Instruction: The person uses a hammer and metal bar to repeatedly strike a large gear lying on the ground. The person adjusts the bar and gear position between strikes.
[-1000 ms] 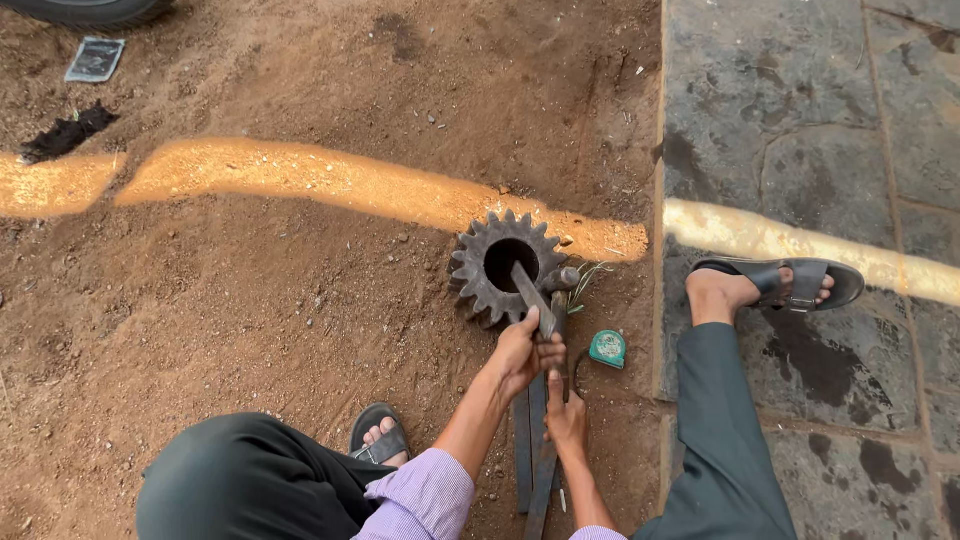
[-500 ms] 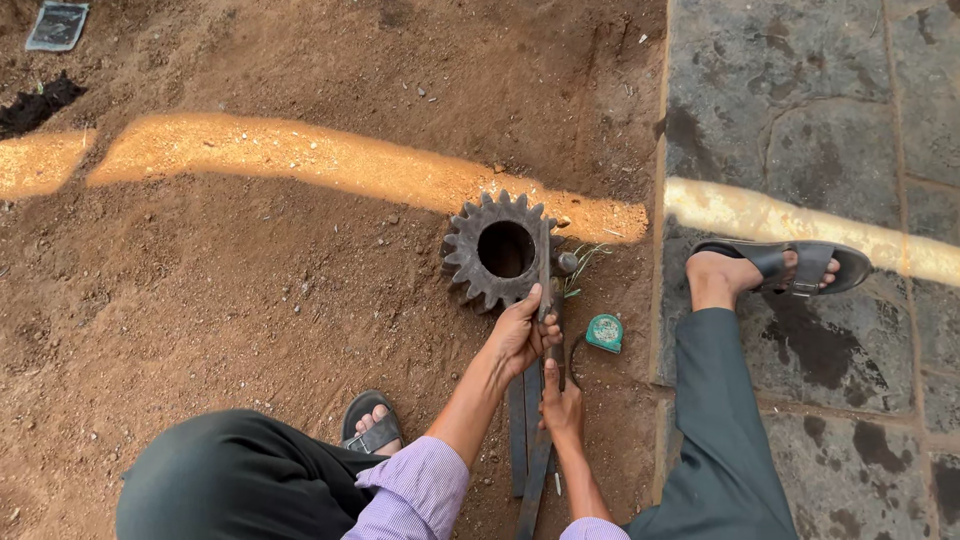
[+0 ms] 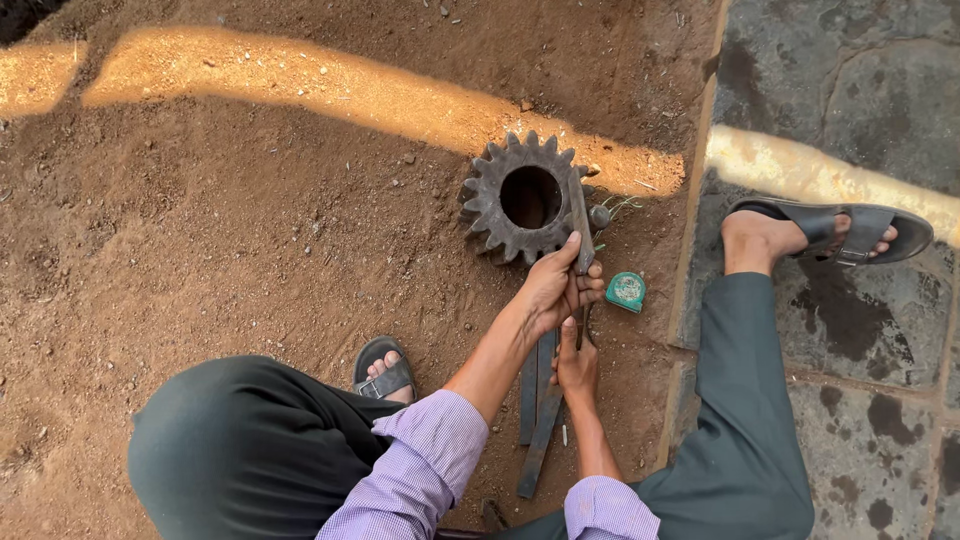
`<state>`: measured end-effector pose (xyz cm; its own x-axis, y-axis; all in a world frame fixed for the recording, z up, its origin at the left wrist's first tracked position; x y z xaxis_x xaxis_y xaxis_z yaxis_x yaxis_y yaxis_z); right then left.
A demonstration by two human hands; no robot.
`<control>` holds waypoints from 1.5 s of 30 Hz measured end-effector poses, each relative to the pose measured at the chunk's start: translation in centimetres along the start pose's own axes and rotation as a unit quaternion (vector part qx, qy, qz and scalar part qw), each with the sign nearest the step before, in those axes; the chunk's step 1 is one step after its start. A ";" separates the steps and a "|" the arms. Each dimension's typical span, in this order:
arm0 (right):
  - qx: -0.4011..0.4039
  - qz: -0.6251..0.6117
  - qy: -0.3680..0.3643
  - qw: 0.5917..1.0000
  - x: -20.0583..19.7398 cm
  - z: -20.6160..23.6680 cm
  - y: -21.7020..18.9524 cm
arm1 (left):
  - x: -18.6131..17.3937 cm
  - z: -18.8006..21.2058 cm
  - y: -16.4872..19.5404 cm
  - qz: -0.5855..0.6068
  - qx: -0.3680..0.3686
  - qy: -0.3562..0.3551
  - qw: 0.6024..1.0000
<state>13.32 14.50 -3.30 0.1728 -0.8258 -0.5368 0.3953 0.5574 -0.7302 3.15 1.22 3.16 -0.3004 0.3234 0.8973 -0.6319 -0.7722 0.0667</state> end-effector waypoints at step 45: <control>-0.106 0.013 0.067 0.992 -4.5 0.3 -4.1 | -11.4 10.0 -0.9 -0.550 -0.011 0.414 0.726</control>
<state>11.23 15.90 2.23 0.0523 -0.8000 -0.5977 0.1915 0.5954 -0.7803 14.25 -7.24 -2.77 0.0741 0.9622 -0.2620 -0.8234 0.2072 0.5282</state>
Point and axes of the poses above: each hand's wrist, its own z-axis away from the middle knuckle, its own x-axis out of the palm, y = z × x, the point moved 8 cm from there along -z, towards the middle knuckle, and after that the axes turned 13 degrees about -x, right-handed, at the moved point
